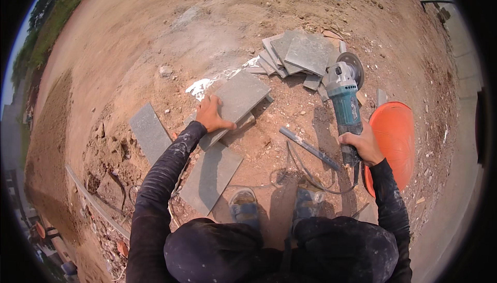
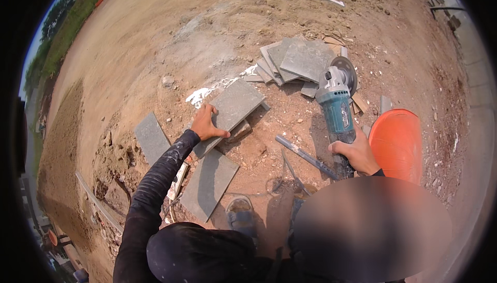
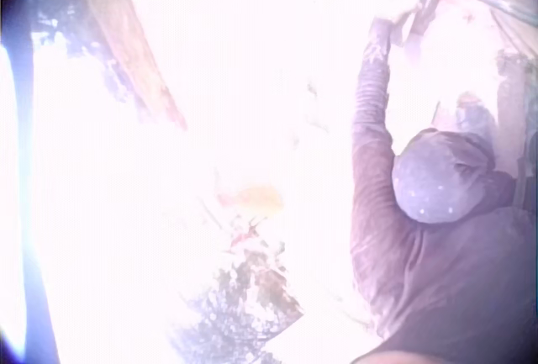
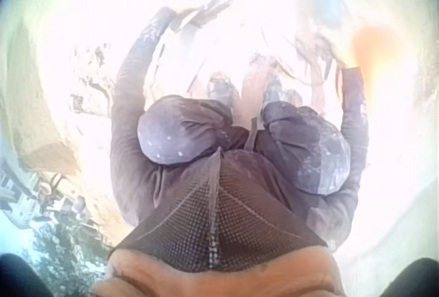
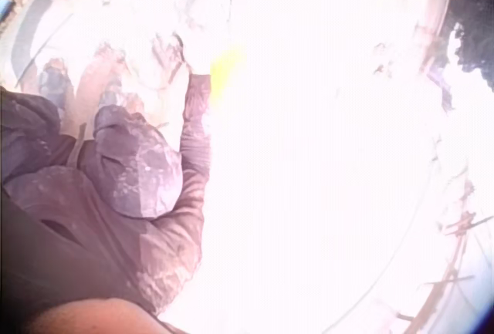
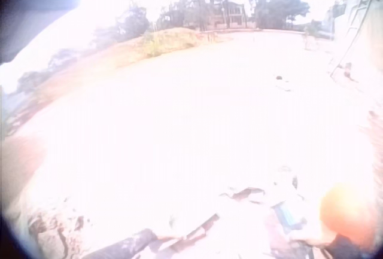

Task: The person sits on the ground and uses an angle grinder to cut a rectangular tile. They hold the tile steady with one hand while guiding the grinder with the other, creating a straight cut. After finishing the cut, they separate the tile pieces and place them on a nearby pile.

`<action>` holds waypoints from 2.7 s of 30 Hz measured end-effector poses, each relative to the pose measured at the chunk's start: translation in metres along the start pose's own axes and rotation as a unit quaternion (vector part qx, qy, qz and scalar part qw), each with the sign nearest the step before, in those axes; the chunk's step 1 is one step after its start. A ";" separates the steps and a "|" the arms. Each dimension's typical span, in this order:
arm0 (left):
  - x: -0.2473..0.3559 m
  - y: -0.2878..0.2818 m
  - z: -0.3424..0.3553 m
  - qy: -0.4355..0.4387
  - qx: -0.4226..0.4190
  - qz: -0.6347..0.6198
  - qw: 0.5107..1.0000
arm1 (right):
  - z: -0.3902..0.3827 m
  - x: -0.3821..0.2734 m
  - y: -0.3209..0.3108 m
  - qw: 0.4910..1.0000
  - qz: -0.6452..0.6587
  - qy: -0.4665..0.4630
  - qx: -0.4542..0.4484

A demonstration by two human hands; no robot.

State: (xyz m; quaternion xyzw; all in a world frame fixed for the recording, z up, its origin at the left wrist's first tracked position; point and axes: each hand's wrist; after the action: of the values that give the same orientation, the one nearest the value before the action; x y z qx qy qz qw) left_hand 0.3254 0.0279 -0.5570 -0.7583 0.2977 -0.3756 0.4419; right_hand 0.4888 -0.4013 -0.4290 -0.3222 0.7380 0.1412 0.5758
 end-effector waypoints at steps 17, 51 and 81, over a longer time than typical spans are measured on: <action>-0.025 0.007 0.005 -0.005 -0.074 0.142 0.987 | 0.024 -0.010 0.025 0.996 -0.066 -0.043 -0.037; -0.016 0.043 0.015 -0.198 -0.010 0.058 0.978 | 0.158 0.039 0.238 0.965 -0.245 -0.043 -0.081; -0.016 0.041 0.017 -0.195 -0.009 0.048 0.980 | 0.173 0.041 0.237 0.960 -0.253 -0.020 -0.123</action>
State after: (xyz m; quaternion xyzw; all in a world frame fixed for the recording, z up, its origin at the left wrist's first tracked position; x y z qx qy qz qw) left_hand 0.3265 0.0302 -0.6043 -0.8058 0.2456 -0.1961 0.5020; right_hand 0.4633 -0.1357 -0.5572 -0.5635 0.5981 0.0871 0.5632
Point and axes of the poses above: each hand's wrist, its own z-axis towards the middle knuckle, its own y-axis out of the palm, x = y × z, and after that the axes turned 11 degrees about -y, right-handed
